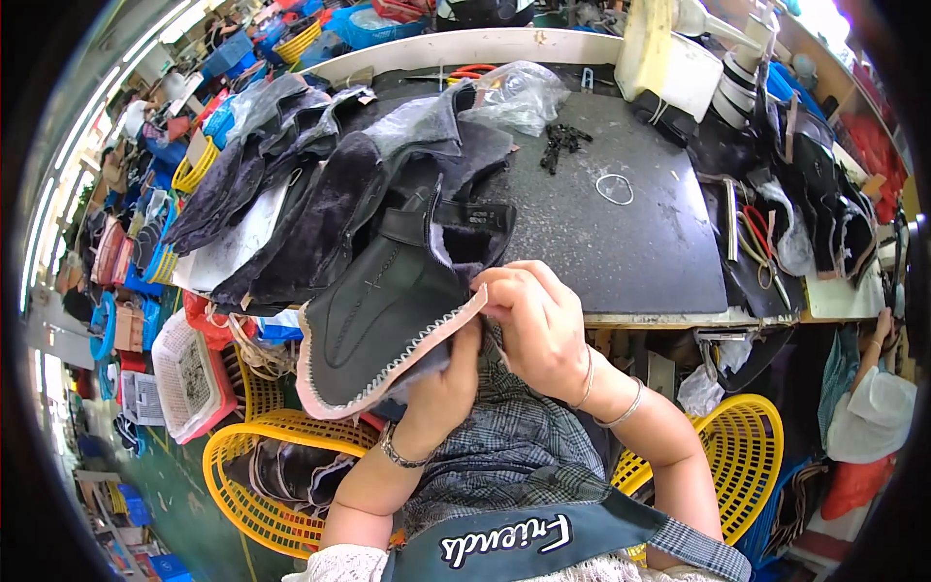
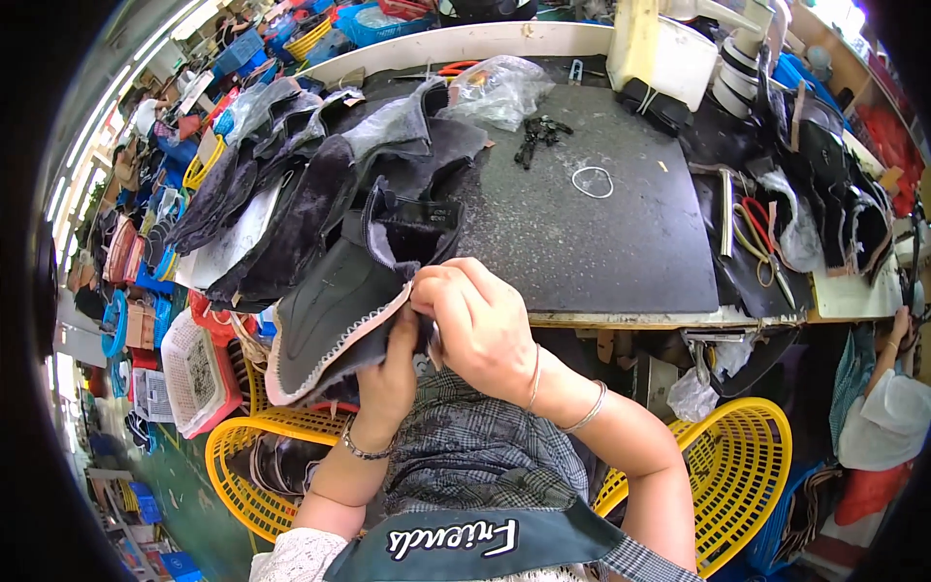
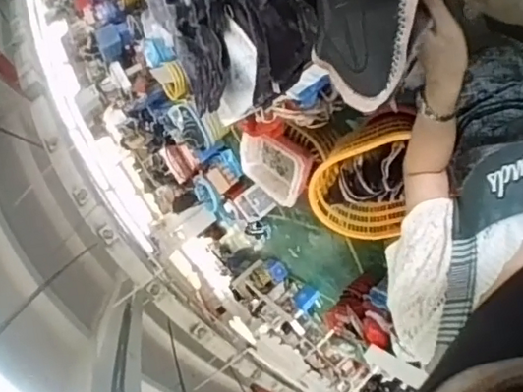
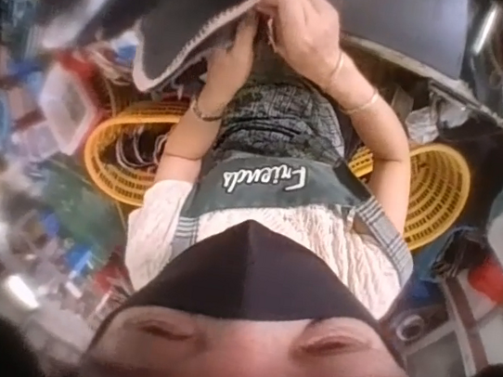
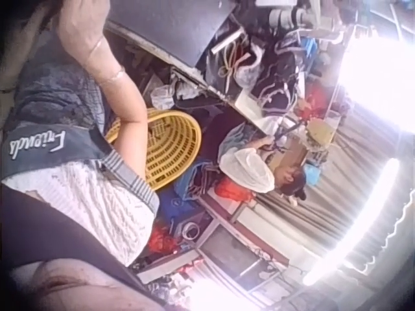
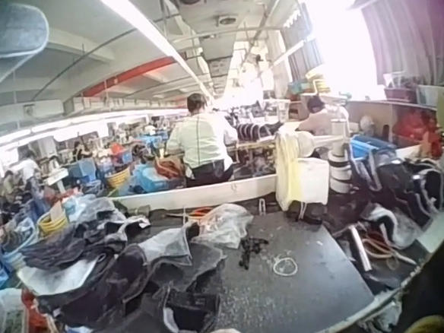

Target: Attaching small plastic clips and preparing leather components for shoe assembly.

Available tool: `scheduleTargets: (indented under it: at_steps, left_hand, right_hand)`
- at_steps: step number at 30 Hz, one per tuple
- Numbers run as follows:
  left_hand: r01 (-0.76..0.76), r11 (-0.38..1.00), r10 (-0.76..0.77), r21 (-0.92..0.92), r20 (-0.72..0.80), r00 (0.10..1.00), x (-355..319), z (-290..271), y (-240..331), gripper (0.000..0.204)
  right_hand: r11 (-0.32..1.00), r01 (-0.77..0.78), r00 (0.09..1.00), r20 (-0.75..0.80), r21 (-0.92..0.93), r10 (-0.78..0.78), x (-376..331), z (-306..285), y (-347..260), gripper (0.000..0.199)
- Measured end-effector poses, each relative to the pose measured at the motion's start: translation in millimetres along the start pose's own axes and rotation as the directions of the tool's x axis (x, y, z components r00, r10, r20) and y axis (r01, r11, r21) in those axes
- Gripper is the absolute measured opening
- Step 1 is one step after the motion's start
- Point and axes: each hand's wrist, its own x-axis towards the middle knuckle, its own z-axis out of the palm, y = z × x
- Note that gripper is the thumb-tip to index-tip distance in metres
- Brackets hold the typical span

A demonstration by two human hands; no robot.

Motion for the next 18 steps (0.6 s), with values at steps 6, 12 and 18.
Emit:
scheduleTargets:
  at_steps: [6,12,18]
  left_hand:
    - [-0.002,0.998,0.002,-0.063,0.009,1.0,6,-6,10,0.03]
    - [-0.069,0.997,0.072,-0.032,0.091,0.993,5,-12,11,0.028]
    - [-0.399,0.872,0.245,0.285,0.453,0.857,-20,-29,15,0.033]
  right_hand:
    - [0.98,-0.161,0.982,0.118,0.118,0.147,7,0,1,0.027]
    - [0.766,-0.493,0.87,0.211,0.412,0.446,16,-10,-7,0.016]
    - [0.94,-0.333,0.923,-0.229,-0.076,0.308,27,-36,19,0.019]
